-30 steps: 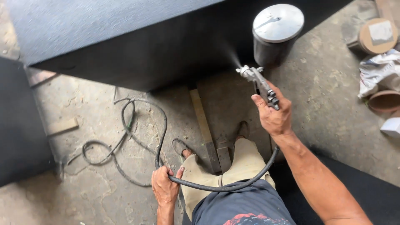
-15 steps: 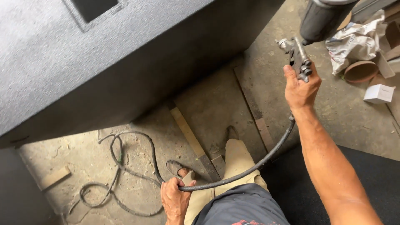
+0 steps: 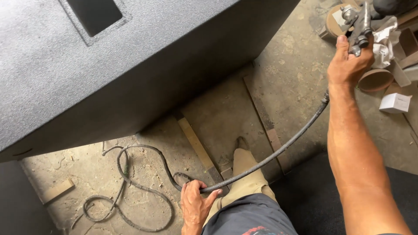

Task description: Spray painting large wooden speaker boxes with a black textured finish using a pneumatic spray gun.

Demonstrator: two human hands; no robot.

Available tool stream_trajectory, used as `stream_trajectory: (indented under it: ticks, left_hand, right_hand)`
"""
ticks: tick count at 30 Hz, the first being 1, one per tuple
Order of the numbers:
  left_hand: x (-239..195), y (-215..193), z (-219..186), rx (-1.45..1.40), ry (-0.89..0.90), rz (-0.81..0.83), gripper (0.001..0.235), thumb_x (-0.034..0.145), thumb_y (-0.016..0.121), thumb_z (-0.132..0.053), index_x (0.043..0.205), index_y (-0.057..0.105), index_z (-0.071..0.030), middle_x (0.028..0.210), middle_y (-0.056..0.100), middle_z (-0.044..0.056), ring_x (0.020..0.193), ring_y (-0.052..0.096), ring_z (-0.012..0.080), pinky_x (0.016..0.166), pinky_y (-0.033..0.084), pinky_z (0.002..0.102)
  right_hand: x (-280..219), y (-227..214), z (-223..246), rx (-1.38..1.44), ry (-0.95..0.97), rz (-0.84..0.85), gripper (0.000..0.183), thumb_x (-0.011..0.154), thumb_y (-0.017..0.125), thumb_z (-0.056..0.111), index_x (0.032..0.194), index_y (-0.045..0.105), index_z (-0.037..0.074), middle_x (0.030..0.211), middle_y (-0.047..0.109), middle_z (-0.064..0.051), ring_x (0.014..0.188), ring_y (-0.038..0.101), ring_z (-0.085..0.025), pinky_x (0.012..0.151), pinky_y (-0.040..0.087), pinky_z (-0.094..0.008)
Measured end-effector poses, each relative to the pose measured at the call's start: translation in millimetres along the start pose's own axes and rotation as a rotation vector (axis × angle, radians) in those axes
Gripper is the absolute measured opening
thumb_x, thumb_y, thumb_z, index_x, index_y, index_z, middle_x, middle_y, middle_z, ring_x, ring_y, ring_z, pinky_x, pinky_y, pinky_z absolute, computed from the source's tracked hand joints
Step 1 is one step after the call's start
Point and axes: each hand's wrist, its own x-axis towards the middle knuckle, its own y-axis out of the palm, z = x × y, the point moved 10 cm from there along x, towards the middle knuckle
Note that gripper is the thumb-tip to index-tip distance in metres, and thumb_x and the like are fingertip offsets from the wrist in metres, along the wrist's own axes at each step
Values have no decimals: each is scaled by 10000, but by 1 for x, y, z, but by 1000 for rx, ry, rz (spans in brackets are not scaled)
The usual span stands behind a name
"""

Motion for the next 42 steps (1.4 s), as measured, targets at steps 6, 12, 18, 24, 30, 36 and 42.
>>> stream_trajectory:
  ticks: [6, 12, 18, 24, 30, 36, 42]
  left_hand:
    - [-18, -11, 30, 46, -57, 1, 626, 739, 732, -811, 853, 589, -213, 775, 655, -78, 732, 673, 110, 1156, 423, 588]
    - [-51, -35, 87, 137, -116, -48, 640, 731, 763, -796, 902, 599, -202, 821, 659, -59, 808, 686, 168, 1192, 404, 591]
    - [-93, -77, 133, 129, -143, -181, 630, 756, 733, -779, 919, 588, -188, 808, 629, -46, 760, 648, 175, 1165, 441, 576]
    - [-137, -113, 169, 91, -139, -338, 640, 826, 655, -746, 1115, 664, -175, 1175, 738, 47, 1278, 665, 275, 1168, 417, 604]
    - [-177, -137, 193, -13, -161, -499, 731, 914, 405, -798, 1158, 635, -148, 1174, 684, 58, 1373, 606, 362, 1145, 413, 607]
    - [-215, -158, 217, -134, -140, -691, 768, 987, 358, -763, 1187, 612, -66, 1221, 644, 147, 1366, 579, 420, 1162, 467, 548]
    - [-250, -179, 235, -221, -229, -807, 770, 1006, 331, -775, 1208, 564, -70, 1233, 637, 136, 1404, 558, 392, 1194, 459, 510]
  right_hand:
    - [-33, -26, 89, 98, -128, 203, 218, 1140, 855, 128, 1177, 693, -13, 956, 800, -125, 769, 769, -262, 597, 625, -436]
    - [-97, -54, 192, 265, -233, 416, 280, 1109, 773, -60, 1333, 635, -155, 1173, 733, -296, 903, 764, -398, 703, 682, -517]
    - [-170, -58, 236, 296, -353, 520, 350, 1125, 814, 161, 1338, 704, -94, 996, 735, -221, 815, 703, -352, 669, 562, -484]
    - [-244, -45, 281, 417, -327, 692, 283, 1078, 846, 147, 1173, 683, -64, 738, 511, -59, 665, 409, -211, 658, 430, -422]
    - [-311, -44, 370, 613, -239, 916, 444, 1009, 803, 124, 1381, 653, -67, 1187, 750, -171, 1048, 718, -238, 966, 575, -343]
    - [-383, -29, 441, 750, -211, 1112, 499, 985, 799, 116, 1431, 627, -26, 1159, 752, -103, 990, 707, -162, 918, 581, -272]
    - [-449, -17, 522, 871, -252, 1291, 543, 973, 804, 93, 1468, 603, -8, 1119, 749, -61, 886, 671, -112, 867, 578, -220]
